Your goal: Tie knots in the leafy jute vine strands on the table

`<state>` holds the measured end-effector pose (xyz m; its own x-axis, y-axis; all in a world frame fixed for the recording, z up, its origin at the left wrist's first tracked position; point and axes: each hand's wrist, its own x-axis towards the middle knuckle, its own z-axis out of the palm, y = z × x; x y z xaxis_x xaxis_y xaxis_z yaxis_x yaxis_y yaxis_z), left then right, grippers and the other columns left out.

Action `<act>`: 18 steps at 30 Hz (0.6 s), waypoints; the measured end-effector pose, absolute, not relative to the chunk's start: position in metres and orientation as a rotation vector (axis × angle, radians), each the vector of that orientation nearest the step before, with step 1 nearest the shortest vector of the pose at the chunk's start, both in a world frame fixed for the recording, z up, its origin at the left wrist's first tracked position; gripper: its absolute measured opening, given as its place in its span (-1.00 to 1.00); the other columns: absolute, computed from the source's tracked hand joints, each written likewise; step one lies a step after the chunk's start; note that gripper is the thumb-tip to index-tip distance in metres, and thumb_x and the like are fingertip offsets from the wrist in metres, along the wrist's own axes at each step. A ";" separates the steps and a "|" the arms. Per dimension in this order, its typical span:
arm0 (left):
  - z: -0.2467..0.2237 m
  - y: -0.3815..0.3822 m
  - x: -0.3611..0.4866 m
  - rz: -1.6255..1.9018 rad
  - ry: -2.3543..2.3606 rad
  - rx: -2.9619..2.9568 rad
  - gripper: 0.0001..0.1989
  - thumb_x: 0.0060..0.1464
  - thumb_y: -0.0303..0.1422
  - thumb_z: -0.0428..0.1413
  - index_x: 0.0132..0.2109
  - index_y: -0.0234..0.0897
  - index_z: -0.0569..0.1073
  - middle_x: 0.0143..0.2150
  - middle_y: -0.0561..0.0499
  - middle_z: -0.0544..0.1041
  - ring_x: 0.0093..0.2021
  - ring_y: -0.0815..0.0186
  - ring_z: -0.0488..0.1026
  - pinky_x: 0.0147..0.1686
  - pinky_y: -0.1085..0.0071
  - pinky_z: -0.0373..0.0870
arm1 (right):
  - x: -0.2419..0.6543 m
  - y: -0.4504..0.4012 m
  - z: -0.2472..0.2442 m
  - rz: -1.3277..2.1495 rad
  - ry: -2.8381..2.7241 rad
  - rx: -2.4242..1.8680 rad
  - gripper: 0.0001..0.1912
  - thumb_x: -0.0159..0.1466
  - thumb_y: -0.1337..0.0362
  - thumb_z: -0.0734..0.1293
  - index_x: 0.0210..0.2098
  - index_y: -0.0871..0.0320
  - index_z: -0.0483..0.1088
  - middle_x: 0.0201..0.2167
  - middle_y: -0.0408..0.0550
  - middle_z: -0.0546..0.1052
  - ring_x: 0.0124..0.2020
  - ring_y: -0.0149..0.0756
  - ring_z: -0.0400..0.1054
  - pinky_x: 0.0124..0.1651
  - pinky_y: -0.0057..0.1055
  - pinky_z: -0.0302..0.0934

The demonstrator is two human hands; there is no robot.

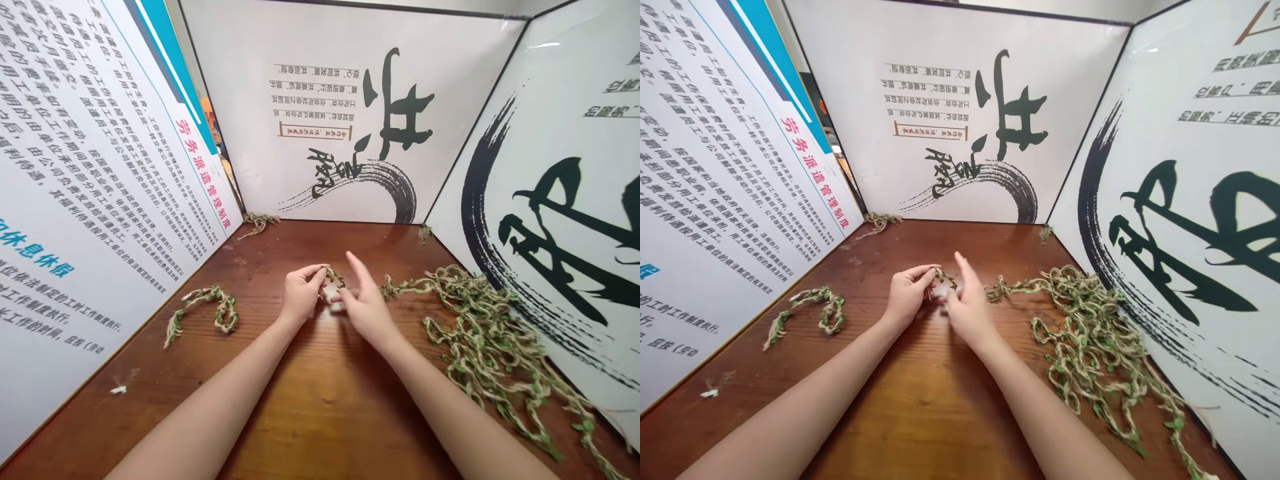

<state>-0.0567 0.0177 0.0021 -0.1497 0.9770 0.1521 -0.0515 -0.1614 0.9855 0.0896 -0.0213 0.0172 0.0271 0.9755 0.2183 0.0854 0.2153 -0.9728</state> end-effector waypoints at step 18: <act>-0.004 0.019 -0.056 1.552 1.378 1.170 -0.77 0.11 -0.33 0.20 -0.16 -0.35 0.68 -0.47 0.00 0.56 -0.49 0.36 0.44 -0.40 0.43 0.40 | 0.088 -0.008 -0.012 0.605 -1.628 -1.276 -0.73 0.35 0.20 0.23 -0.33 0.12 0.54 -0.27 0.07 0.66 -0.23 -0.12 0.52 -0.09 -0.24 0.30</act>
<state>-0.0563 0.0193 -0.0040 -0.3098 0.9383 0.1539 0.0417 -0.1483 0.9881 0.0879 -0.0082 -0.0122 -0.0075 0.9281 0.3722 0.4600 0.3337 -0.8228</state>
